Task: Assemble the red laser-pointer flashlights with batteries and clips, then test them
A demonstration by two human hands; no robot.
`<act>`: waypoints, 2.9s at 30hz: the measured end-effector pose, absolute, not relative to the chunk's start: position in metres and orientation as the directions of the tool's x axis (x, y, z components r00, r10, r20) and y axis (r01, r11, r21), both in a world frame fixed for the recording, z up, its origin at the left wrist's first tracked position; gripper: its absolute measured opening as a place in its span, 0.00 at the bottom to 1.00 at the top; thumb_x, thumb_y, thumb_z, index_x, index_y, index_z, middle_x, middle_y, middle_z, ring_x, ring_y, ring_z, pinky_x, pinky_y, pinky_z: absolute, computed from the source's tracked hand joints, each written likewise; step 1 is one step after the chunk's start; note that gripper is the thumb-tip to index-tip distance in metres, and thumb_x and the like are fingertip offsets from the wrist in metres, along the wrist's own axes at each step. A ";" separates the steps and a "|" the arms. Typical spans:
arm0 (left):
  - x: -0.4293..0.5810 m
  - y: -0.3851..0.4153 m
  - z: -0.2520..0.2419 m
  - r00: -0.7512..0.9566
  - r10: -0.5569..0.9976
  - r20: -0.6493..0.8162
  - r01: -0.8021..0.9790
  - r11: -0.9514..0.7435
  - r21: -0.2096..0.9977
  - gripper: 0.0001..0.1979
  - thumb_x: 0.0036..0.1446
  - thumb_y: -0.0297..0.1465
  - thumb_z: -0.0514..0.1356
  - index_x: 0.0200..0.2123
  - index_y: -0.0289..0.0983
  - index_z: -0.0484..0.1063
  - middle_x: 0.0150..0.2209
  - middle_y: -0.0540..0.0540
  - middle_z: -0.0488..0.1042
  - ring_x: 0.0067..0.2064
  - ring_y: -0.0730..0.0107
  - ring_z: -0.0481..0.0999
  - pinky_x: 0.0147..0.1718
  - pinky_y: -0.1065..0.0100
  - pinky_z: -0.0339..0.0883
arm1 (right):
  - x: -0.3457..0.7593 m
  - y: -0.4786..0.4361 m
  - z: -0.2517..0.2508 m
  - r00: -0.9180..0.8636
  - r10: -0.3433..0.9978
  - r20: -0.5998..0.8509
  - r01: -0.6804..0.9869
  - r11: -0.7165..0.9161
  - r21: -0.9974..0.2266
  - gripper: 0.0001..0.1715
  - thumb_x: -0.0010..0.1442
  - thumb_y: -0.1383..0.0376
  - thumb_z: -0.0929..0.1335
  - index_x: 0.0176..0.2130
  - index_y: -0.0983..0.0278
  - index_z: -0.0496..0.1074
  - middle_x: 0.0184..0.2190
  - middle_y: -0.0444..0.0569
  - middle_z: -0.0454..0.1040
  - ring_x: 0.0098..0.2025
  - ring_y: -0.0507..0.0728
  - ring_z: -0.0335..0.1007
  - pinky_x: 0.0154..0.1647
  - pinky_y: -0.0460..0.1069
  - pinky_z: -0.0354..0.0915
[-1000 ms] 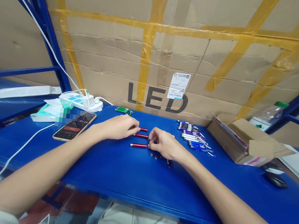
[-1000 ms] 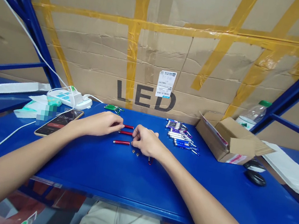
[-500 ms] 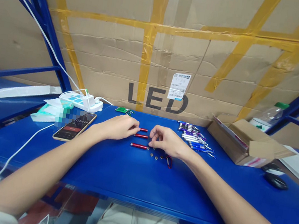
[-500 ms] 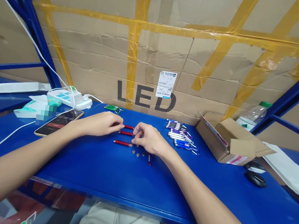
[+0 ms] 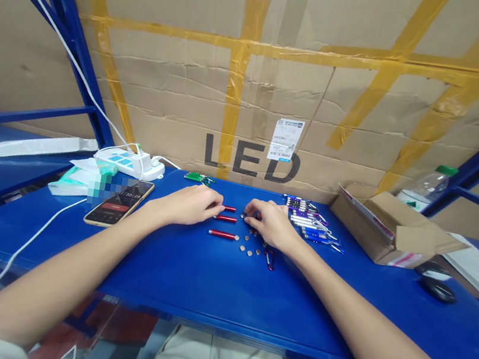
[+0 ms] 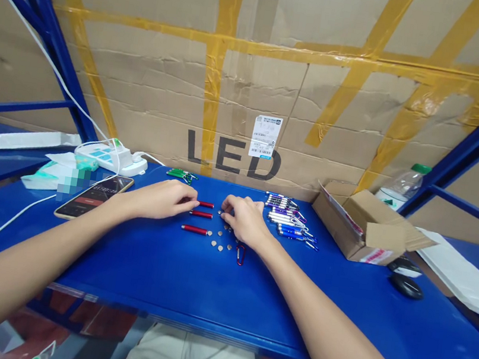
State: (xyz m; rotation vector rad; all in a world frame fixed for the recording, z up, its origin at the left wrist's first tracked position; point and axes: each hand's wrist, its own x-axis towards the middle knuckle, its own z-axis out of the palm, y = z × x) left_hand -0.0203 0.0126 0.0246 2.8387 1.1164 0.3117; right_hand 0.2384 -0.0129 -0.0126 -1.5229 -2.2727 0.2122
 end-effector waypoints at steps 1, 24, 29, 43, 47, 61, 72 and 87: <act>-0.020 0.013 0.024 0.713 0.682 0.160 0.667 -0.731 0.143 0.18 0.73 0.37 0.55 0.29 0.39 0.69 0.31 0.47 0.78 0.31 0.65 0.72 0.32 0.65 0.55 | 0.238 -0.012 -0.013 -0.331 0.913 0.241 0.852 0.398 -0.339 0.06 0.69 0.70 0.71 0.45 0.59 0.76 0.42 0.45 0.85 0.50 0.63 0.74 0.50 0.55 0.53; -0.021 0.014 0.022 0.723 0.671 0.164 0.658 -0.741 0.133 0.18 0.73 0.38 0.54 0.29 0.39 0.69 0.30 0.47 0.77 0.31 0.65 0.72 0.33 0.64 0.55 | 0.257 -0.010 0.001 -0.390 0.901 0.188 0.720 0.426 -0.548 0.06 0.62 0.71 0.72 0.40 0.60 0.77 0.36 0.43 0.84 0.38 0.56 0.80 0.43 0.49 0.65; -0.021 0.014 0.023 0.726 0.667 0.167 0.656 -0.745 0.125 0.18 0.73 0.37 0.55 0.29 0.39 0.71 0.31 0.46 0.78 0.31 0.64 0.73 0.33 0.64 0.56 | 0.256 -0.016 0.007 -0.409 0.891 0.198 0.752 0.452 -0.479 0.08 0.65 0.72 0.69 0.42 0.60 0.77 0.37 0.44 0.84 0.39 0.56 0.78 0.43 0.49 0.62; -0.022 0.014 0.024 0.731 0.662 0.168 0.649 -0.750 0.129 0.18 0.74 0.37 0.55 0.30 0.38 0.71 0.32 0.45 0.78 0.31 0.64 0.73 0.32 0.64 0.56 | 0.280 -0.004 -0.001 -0.420 0.901 0.110 0.807 0.426 -0.410 0.10 0.62 0.74 0.71 0.41 0.61 0.78 0.40 0.49 0.85 0.41 0.59 0.81 0.42 0.50 0.68; -0.022 0.014 0.024 0.728 0.668 0.158 0.656 -0.744 0.127 0.17 0.74 0.37 0.54 0.30 0.38 0.71 0.32 0.45 0.79 0.32 0.64 0.74 0.33 0.64 0.56 | 0.285 -0.001 -0.001 -0.419 0.896 0.144 0.797 0.439 -0.415 0.10 0.61 0.74 0.70 0.40 0.61 0.77 0.38 0.48 0.85 0.40 0.58 0.81 0.40 0.49 0.69; -0.021 0.015 0.024 0.724 0.672 0.158 0.659 -0.740 0.132 0.18 0.73 0.38 0.55 0.30 0.39 0.72 0.31 0.45 0.78 0.31 0.64 0.73 0.32 0.64 0.56 | 0.277 -0.006 -0.001 -0.466 0.877 0.119 0.783 0.471 -0.406 0.08 0.61 0.74 0.71 0.38 0.60 0.77 0.36 0.47 0.85 0.38 0.58 0.80 0.39 0.49 0.68; -0.020 0.013 0.023 0.724 0.668 0.173 0.652 -0.744 0.145 0.18 0.73 0.38 0.55 0.29 0.39 0.72 0.31 0.45 0.78 0.31 0.64 0.73 0.32 0.64 0.56 | 0.257 -0.013 0.006 -0.507 0.829 0.236 0.704 0.556 -0.441 0.07 0.66 0.70 0.70 0.43 0.60 0.77 0.38 0.45 0.83 0.38 0.56 0.77 0.40 0.48 0.65; -0.020 0.013 0.023 0.718 0.679 0.151 0.663 -0.734 0.150 0.18 0.73 0.38 0.54 0.30 0.39 0.71 0.31 0.45 0.79 0.31 0.63 0.73 0.33 0.64 0.56 | 0.253 -0.020 0.009 -0.525 0.839 0.143 0.720 0.527 -0.452 0.05 0.62 0.68 0.74 0.40 0.60 0.78 0.35 0.44 0.83 0.37 0.57 0.77 0.39 0.48 0.65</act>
